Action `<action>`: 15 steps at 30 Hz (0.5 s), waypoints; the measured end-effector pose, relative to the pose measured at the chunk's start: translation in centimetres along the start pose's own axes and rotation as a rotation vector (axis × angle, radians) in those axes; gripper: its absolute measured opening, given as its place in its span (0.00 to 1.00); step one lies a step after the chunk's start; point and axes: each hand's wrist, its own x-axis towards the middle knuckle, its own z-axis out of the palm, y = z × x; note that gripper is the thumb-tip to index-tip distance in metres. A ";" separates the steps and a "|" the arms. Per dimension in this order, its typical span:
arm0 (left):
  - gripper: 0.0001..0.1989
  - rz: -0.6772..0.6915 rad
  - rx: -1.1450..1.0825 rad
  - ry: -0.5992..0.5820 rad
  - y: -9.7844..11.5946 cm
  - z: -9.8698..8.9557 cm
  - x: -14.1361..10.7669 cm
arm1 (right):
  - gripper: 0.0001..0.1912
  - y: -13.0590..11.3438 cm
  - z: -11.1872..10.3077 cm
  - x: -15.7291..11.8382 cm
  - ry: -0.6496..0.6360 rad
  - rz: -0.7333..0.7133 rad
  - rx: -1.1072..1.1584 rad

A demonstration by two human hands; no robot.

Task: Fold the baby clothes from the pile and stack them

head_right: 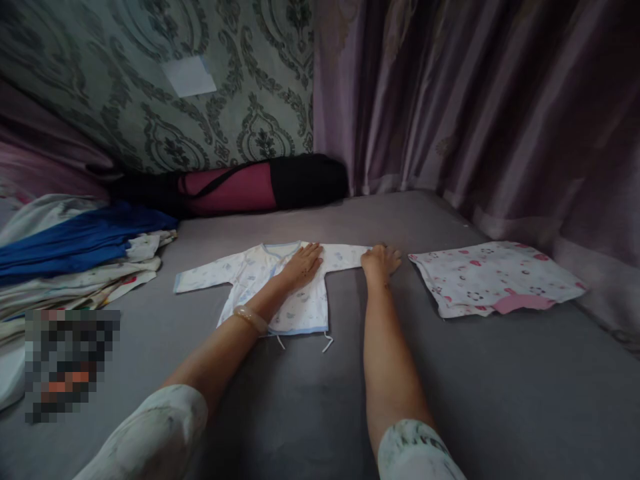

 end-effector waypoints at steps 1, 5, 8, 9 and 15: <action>0.26 0.001 -0.008 0.007 -0.1 0.2 -0.1 | 0.21 0.0 0.0 0.1 -0.004 0.019 0.009; 0.27 0.000 -0.033 0.006 -0.5 0.2 -0.3 | 0.21 -0.1 -0.2 0.5 -0.030 0.105 0.038; 0.29 0.007 -0.052 0.025 -0.7 0.1 -0.3 | 0.19 -0.3 -0.6 0.9 -0.062 0.109 0.077; 0.30 0.010 -0.057 0.037 -0.8 0.1 -0.3 | 0.17 -0.4 -0.7 1.1 -0.082 0.087 0.105; 0.37 0.017 -0.073 -0.028 -1.5 0.3 0.1 | 0.14 -1.0 -1.5 1.8 -0.003 -0.012 0.353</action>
